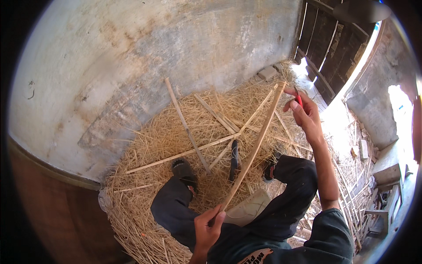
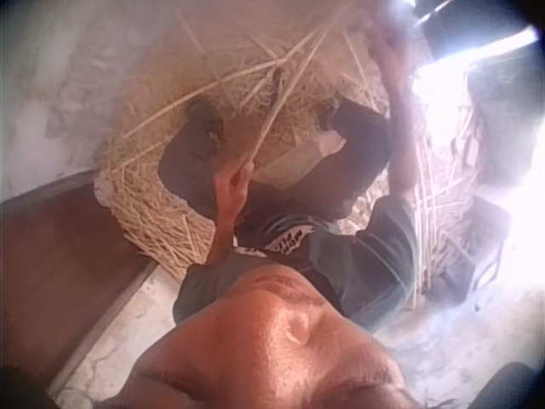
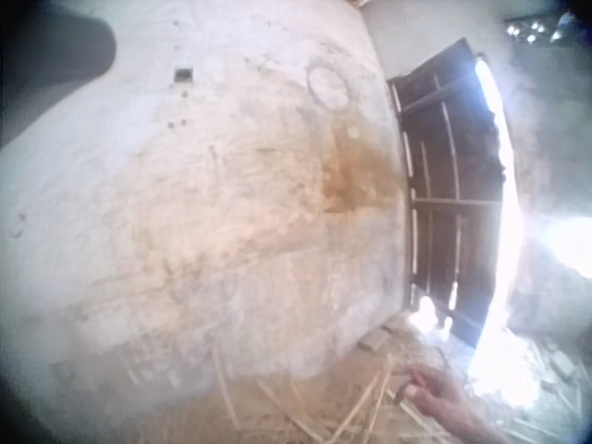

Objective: The person sits on a straw-covered floor and uses a red utility knife to shave thin strips off a long bamboo pole. They hold the pole with their left hand and scrape the blade along its length with their right hand, creating a pile of bamboo shavings on the ground.

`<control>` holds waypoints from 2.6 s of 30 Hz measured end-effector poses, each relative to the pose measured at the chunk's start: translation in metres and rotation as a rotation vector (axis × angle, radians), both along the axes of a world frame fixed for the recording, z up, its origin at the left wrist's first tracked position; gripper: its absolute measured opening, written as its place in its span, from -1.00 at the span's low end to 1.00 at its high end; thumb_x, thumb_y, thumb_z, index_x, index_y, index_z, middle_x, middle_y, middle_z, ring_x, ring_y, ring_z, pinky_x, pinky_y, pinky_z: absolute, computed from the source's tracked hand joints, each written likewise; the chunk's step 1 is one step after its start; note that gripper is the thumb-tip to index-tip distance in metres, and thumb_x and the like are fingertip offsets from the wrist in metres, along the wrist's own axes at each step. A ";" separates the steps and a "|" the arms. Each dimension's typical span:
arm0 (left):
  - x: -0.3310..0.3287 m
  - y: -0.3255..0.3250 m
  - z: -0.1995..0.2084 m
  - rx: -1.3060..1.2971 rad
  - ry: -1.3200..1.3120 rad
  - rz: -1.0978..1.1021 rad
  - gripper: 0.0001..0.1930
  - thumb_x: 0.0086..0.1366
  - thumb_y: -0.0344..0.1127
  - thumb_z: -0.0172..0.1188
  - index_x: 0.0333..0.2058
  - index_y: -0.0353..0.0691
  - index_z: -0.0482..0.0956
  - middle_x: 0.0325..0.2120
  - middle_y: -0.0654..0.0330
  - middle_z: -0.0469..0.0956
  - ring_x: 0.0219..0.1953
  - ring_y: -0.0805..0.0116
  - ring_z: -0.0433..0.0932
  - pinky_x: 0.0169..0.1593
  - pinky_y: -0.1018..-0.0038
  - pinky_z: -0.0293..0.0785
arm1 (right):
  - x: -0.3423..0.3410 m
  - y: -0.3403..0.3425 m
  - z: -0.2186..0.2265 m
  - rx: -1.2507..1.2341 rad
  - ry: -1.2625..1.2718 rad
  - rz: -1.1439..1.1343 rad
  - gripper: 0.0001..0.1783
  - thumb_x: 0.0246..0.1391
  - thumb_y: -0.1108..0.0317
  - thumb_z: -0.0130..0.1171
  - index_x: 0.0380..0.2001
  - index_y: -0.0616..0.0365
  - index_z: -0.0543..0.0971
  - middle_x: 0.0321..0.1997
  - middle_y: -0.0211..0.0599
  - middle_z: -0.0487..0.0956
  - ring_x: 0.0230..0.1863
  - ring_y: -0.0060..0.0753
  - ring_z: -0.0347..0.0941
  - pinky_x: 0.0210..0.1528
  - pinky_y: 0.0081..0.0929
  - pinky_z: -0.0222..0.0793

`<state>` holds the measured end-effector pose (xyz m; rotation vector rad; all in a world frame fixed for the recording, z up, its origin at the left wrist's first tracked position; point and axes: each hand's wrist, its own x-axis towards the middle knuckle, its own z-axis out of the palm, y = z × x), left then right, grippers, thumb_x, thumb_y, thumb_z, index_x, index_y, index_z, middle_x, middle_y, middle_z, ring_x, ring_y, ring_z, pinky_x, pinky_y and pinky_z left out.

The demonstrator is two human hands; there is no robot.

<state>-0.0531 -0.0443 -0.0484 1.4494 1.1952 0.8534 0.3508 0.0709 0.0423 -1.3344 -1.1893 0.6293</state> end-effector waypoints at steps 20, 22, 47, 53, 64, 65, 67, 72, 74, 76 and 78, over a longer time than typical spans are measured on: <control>0.031 0.044 0.066 0.331 0.069 -0.096 -0.47 0.40 -0.20 0.44 0.25 -0.35 0.63 -0.39 0.18 0.63 -0.43 0.43 0.53 -0.34 0.48 0.45 | -0.081 -0.029 0.019 -0.111 0.347 0.259 -0.49 0.30 0.01 0.43 0.04 0.24 0.69 -0.51 -0.68 0.37 -0.58 -0.79 0.17 -0.52 -0.61 0.00; 0.034 0.041 0.065 0.147 -0.007 -0.173 -0.53 0.50 -0.21 0.33 0.24 -0.39 0.62 -0.48 0.25 0.55 -0.47 0.52 0.45 -0.39 0.51 0.37 | -0.077 -0.028 0.013 -0.114 0.243 0.295 -0.42 0.35 -0.04 0.36 0.15 0.24 0.64 -0.37 -0.56 0.56 -0.50 -0.80 0.22 -0.45 -0.63 0.11; 0.029 0.028 0.049 0.098 0.103 -0.086 -0.61 0.51 -0.32 0.29 0.20 -0.40 0.66 -0.50 0.20 0.62 -0.52 0.59 0.40 -0.44 0.51 0.33 | -0.056 -0.015 0.007 0.181 -0.361 -0.162 -0.77 0.06 0.33 0.61 -0.29 0.21 0.77 -0.47 -0.43 0.61 -0.56 -0.67 0.23 -0.45 -0.51 0.10; 0.027 0.028 0.048 0.074 0.110 -0.098 -0.62 0.53 -0.30 0.28 0.19 -0.40 0.67 -0.49 0.18 0.64 -0.52 0.60 0.40 -0.44 0.51 0.33 | -0.054 -0.009 0.003 0.215 -0.429 -0.114 -0.77 0.19 0.32 0.50 -0.29 0.27 0.70 -0.47 -0.34 0.50 -0.50 -0.44 0.34 -0.36 -0.36 0.28; 0.017 0.031 0.034 -0.103 -0.006 -0.117 -0.62 0.61 -0.26 0.17 0.23 -0.35 0.65 -0.57 0.38 0.40 -0.52 0.67 0.29 -0.46 0.56 0.20 | -0.017 -0.002 -0.006 -0.142 0.181 0.008 -0.63 0.31 0.13 0.39 0.01 0.15 0.65 -0.50 -0.45 0.56 -0.49 -0.57 0.47 -0.41 -0.48 0.30; 0.017 0.031 0.034 -0.099 -0.026 -0.115 -0.61 0.64 -0.23 0.13 0.26 -0.35 0.64 -0.57 0.41 0.37 -0.54 0.68 0.24 -0.48 0.57 0.16 | -0.010 -0.001 -0.012 -0.137 -0.091 -0.056 -0.60 0.30 0.11 0.40 0.02 0.17 0.65 -0.46 -0.34 0.62 -0.43 -0.43 0.55 -0.35 -0.39 0.37; 0.019 0.032 0.035 -0.085 -0.067 -0.113 -0.57 0.69 -0.19 0.05 0.30 -0.34 0.62 -0.58 0.46 0.31 -0.57 0.72 0.15 -0.51 0.59 0.08 | 0.000 0.005 -0.031 -0.114 -0.635 -0.185 -0.53 0.27 0.07 0.42 0.05 0.19 0.63 -0.39 -0.13 0.72 -0.31 -0.15 0.70 -0.23 -0.20 0.52; 0.017 0.035 0.043 -0.113 -0.114 -0.119 -0.53 0.72 -0.15 -0.03 0.30 -0.39 0.60 -0.57 0.46 0.29 -0.56 0.71 0.14 -0.51 0.60 0.08 | -0.019 -0.007 -0.013 -0.386 -0.767 -0.197 -0.44 0.25 -0.01 0.42 0.07 0.23 0.62 -0.16 0.08 0.75 -0.14 0.08 0.75 -0.07 -0.02 0.60; 0.018 0.036 0.043 -0.108 -0.128 -0.121 -0.52 0.73 -0.14 -0.04 0.30 -0.40 0.60 -0.56 0.46 0.28 -0.56 0.71 0.13 -0.51 0.61 0.07 | -0.037 -0.012 -0.008 -0.130 -0.717 -0.243 -0.46 0.28 -0.03 0.39 0.07 0.22 0.62 -0.17 0.03 0.75 -0.17 0.08 0.74 -0.09 -0.03 0.60; 0.018 0.036 0.043 -0.099 -0.136 -0.119 -0.52 0.73 -0.14 -0.05 0.29 -0.40 0.60 -0.56 0.46 0.28 -0.55 0.71 0.13 -0.50 0.61 0.07 | -0.056 -0.023 0.001 -0.028 -0.611 -0.102 -0.51 0.29 0.00 0.39 0.04 0.19 0.64 -0.20 -0.08 0.74 -0.22 0.00 0.74 -0.17 -0.10 0.61; 0.021 0.037 0.046 -0.095 -0.132 -0.127 -0.51 0.73 -0.11 -0.07 0.29 -0.40 0.61 -0.55 0.46 0.27 -0.55 0.72 0.13 -0.50 0.62 0.07 | -0.076 -0.032 0.001 0.111 -0.585 0.039 -0.56 0.28 0.04 0.41 0.01 0.16 0.66 -0.25 -0.19 0.72 -0.29 -0.09 0.72 -0.27 -0.19 0.59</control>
